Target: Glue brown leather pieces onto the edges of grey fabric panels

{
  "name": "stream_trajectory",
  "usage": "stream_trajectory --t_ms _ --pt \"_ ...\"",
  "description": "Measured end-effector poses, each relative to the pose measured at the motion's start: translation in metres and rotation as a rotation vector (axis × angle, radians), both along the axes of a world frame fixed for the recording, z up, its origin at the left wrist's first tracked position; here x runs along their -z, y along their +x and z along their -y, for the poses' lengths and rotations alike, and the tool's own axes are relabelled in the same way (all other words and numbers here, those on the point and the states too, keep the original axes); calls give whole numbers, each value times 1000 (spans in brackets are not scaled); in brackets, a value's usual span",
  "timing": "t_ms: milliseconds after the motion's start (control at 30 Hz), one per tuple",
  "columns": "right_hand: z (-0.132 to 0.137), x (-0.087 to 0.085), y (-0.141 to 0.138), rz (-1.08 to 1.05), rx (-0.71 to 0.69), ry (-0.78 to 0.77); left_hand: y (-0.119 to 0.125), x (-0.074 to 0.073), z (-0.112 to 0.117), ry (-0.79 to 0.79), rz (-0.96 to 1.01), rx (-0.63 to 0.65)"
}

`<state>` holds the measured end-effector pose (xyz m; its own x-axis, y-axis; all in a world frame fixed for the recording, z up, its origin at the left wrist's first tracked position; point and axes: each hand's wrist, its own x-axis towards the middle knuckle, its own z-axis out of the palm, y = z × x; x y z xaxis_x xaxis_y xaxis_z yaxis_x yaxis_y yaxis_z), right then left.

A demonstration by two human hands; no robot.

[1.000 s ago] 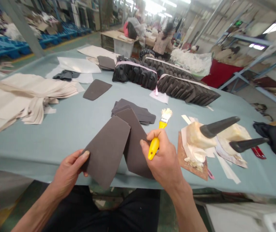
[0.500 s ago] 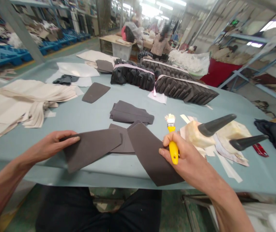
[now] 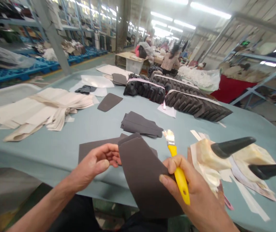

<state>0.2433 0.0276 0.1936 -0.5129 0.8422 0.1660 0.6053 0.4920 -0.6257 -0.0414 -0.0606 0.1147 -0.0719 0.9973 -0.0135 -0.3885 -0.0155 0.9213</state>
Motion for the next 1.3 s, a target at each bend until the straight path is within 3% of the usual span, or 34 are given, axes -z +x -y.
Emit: stream_trajectory --t_ms 67,200,400,500,700,933,1067,1167,1233,1300 --pt "8 7 -8 -45 -18 -38 16 0 -1 60 75 8" --pt "28 20 -30 -169 35 -108 31 -6 1 58 71 -107" --pt "35 42 -47 -277 65 -154 23 -11 9 -1 -64 -203" --pt "32 57 -50 -332 73 -187 9 -18 14 -9 -231 -161" --pt "29 78 -56 -386 11 -178 -17 -45 21 -48 -599 80" --pt "26 96 -55 -286 -114 -146 -28 -61 15 -137 -825 264" --pt "16 103 -50 -281 -176 32 -38 -73 8 -146 -786 299" --pt "7 109 -36 -286 -84 246 -60 -79 -6 -211 -634 189" --pt "1 121 -20 -254 -6 354 -83 -81 -21 -236 -617 5" --pt "-3 139 2 -215 81 409 -107 -82 -40 -265 -589 -274"
